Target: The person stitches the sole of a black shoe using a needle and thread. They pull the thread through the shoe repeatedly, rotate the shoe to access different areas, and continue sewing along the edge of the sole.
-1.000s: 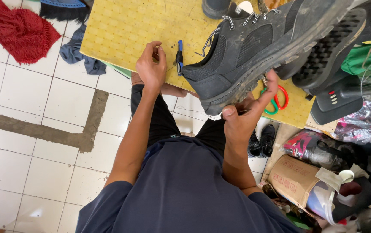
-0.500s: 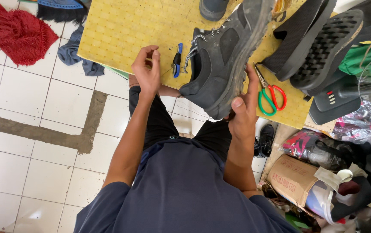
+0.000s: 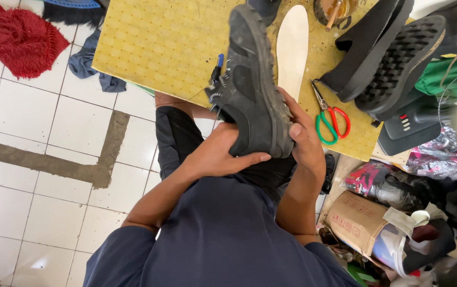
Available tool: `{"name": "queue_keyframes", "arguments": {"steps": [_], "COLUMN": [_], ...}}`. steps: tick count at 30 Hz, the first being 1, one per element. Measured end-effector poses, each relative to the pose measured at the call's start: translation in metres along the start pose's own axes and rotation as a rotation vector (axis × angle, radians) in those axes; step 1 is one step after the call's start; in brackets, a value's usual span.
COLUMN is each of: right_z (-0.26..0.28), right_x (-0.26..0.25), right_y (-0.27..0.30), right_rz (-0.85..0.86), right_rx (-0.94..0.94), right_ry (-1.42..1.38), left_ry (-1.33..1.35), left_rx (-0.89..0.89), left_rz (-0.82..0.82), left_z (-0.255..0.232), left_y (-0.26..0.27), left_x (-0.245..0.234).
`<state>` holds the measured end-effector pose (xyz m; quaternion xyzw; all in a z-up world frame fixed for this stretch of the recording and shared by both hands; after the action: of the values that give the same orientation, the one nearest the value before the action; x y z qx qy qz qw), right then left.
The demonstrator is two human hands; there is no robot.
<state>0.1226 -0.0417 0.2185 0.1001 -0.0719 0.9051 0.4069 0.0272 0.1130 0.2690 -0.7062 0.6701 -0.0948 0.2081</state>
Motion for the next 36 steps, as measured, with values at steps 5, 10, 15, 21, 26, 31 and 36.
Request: {"name": "queue_keyframes", "arguments": {"steps": [5, 10, 15, 21, 26, 31, 36], "right_z": [-0.026, -0.036, -0.057, -0.131, -0.121, -0.101, -0.058], "right_x": [0.019, 0.023, 0.053, 0.073, 0.094, 0.077, 0.046], "right_y": [-0.013, -0.037, -0.067, -0.120, -0.177, -0.189, -0.116], "right_rz": [0.082, -0.062, -0.035, 0.121, 0.147, 0.042, -0.108], "right_rx": [0.192, 0.299, 0.256, 0.112, 0.002, 0.040, 0.158], "right_ry": [-0.105, 0.361, 0.693, 1.013, 0.927, 0.730, 0.126], "left_ry": [-0.089, -0.083, -0.088, -0.142, -0.238, -0.284, -0.202], "left_rx": [0.088, 0.014, -0.185, -0.153, -0.225, -0.357, -0.216], "left_rz": [-0.099, -0.236, -0.475, -0.653, -0.676, -0.673, -0.471], "left_z": [-0.022, -0.024, -0.010, -0.002, -0.010, -0.005, -0.008], "left_y": [0.026, 0.079, 0.113, 0.144, 0.133, 0.104, 0.045], "left_x": [-0.026, -0.085, -0.114, -0.129, -0.125, -0.110, -0.093]}}
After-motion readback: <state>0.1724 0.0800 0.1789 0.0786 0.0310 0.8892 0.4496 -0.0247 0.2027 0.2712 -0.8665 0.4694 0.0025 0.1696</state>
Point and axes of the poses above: each hand's wrist, its own y-axis away from the middle knuckle, its own x-axis out of the palm, z = x × y, the point moved 7 cm from there along -y, towards the middle knuckle, and after that the axes turned 11 degrees about -y, right-handed, at the moved point
